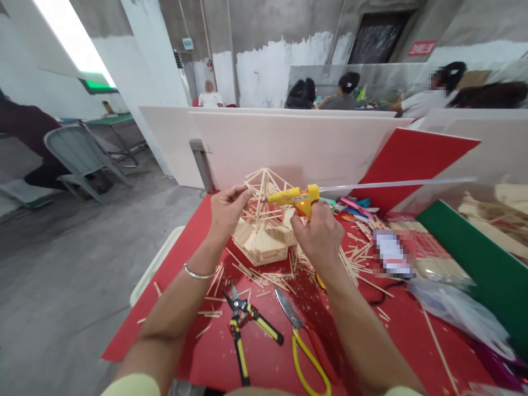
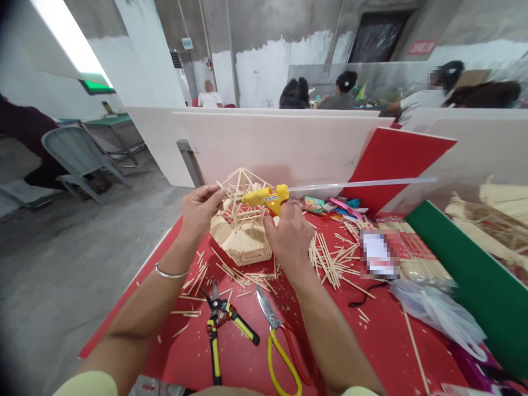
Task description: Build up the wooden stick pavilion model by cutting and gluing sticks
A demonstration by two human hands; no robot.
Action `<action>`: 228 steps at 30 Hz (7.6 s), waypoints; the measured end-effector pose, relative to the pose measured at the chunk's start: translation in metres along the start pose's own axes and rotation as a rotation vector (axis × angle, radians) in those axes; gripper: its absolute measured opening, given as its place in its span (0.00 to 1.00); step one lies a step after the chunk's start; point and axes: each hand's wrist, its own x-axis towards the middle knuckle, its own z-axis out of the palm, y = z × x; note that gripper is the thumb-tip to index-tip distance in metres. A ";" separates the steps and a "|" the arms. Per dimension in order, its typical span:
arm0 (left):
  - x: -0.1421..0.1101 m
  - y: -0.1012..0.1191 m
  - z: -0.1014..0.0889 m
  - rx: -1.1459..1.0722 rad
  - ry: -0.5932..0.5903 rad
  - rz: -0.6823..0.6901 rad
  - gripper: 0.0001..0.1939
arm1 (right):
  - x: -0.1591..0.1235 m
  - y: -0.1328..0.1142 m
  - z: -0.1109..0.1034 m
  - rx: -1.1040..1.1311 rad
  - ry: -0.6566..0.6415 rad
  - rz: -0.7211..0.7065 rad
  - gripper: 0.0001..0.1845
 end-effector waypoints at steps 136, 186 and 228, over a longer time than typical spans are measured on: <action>-0.020 0.011 0.028 0.541 -0.214 0.575 0.09 | -0.011 0.032 -0.018 0.070 0.231 0.058 0.13; -0.006 0.035 0.031 1.280 -0.469 0.544 0.14 | -0.003 0.029 -0.024 -0.111 0.214 -0.194 0.15; -0.006 0.038 0.035 1.282 -0.548 0.554 0.15 | -0.006 0.026 -0.031 -0.246 0.292 -0.250 0.18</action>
